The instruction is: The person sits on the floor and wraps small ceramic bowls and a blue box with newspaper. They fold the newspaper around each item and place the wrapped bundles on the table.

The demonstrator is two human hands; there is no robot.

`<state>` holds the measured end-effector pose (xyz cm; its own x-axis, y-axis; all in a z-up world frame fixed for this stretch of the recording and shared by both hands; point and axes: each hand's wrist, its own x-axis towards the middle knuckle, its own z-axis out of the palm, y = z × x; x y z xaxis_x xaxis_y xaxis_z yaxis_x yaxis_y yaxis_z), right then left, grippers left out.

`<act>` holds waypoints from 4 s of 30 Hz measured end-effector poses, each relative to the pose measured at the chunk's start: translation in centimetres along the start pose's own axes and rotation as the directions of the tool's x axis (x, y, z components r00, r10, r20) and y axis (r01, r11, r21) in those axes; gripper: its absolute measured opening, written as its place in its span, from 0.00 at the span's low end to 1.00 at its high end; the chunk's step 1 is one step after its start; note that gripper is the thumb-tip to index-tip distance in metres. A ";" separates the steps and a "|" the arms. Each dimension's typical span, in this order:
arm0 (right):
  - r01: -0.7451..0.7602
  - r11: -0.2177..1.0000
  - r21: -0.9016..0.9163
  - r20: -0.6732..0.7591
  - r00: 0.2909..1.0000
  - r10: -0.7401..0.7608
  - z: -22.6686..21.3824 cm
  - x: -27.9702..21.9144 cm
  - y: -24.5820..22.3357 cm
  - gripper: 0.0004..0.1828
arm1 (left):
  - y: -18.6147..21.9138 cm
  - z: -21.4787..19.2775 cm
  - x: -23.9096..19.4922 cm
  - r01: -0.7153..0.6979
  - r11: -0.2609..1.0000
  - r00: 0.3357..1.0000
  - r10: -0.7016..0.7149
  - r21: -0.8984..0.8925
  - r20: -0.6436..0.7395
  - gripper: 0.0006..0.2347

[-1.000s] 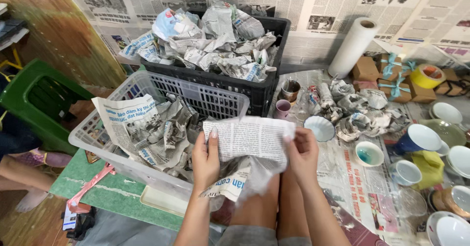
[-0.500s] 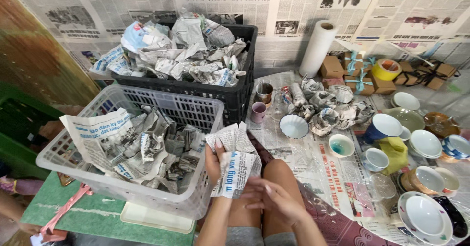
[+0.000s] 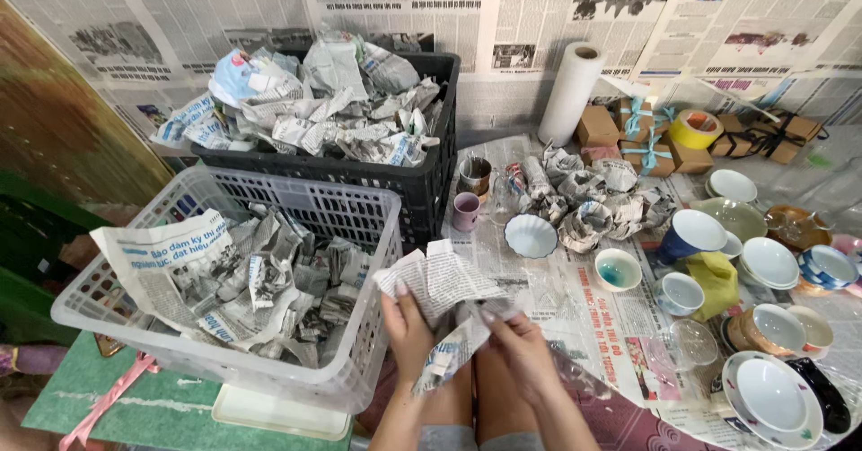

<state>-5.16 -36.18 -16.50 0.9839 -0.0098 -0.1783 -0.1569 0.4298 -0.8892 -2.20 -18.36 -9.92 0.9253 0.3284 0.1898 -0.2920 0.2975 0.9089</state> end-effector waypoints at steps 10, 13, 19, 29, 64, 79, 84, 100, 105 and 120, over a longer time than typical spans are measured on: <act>0.129 0.904 -0.408 -0.122 0.973 -0.194 -3.9 0.9 -4.8 0.15 | -5.1 -4.6 -1.1 0.031 0.946 0.999 -0.021 0.322 -0.035 0.15; 0.187 0.627 -0.756 -0.040 0.943 -0.329 -4.8 1.3 -5.6 0.17 | -6.2 -5.8 -1.3 0.095 0.909 0.995 -0.088 0.406 -0.036 0.16; 0.245 0.234 -0.941 0.177 0.944 -0.277 -6.1 3.5 -6.0 0.25 | -6.3 -6.6 -2.2 -0.166 0.597 0.983 0.166 0.785 0.082 0.24; 0.561 0.123 -0.819 0.536 0.823 -0.186 -6.5 9.3 -4.2 0.41 | -8.6 -0.5 -4.8 -0.668 0.507 0.441 -0.320 0.545 0.838 0.20; 0.195 0.914 -0.356 -0.032 0.975 -0.221 -1.9 12.4 -1.4 0.24 | -11.6 -0.2 -4.2 -0.754 0.384 0.455 -0.278 0.532 0.846 0.40; -0.168 0.902 -0.399 -0.030 0.985 0.170 -5.4 3.4 0.6 0.30 | -8.6 -8.9 -2.7 -0.160 0.640 0.981 0.015 0.752 0.196 0.31; -0.034 0.589 -0.807 0.164 0.946 0.279 -3.4 3.9 -2.2 0.29 | -12.2 -12.5 -2.5 0.180 0.811 0.967 -0.250 0.557 0.052 0.21; 0.139 0.021 -0.990 0.140 0.989 0.042 2.0 2.0 -2.8 0.35 | -7.5 -7.6 -3.1 0.137 0.861 0.894 -0.321 0.491 0.313 0.08; 0.119 0.155 -0.981 0.113 0.993 -0.043 0.9 1.4 -2.2 0.29 | -9.3 -5.9 -3.4 -0.115 0.912 0.880 -0.090 0.393 0.466 0.08; -0.088 0.799 -0.595 -0.045 0.996 0.076 -2.3 -1.9 -6.1 0.19 | -7.7 -0.9 -5.5 -0.412 0.624 0.831 -0.040 0.664 0.554 0.30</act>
<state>-6.25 -40.84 -11.68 0.9642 -0.0176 -0.2644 -0.2628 -0.1925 -0.9454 -5.25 -21.69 -18.33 0.9152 -0.2358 0.3269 -0.4031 -0.5452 0.7351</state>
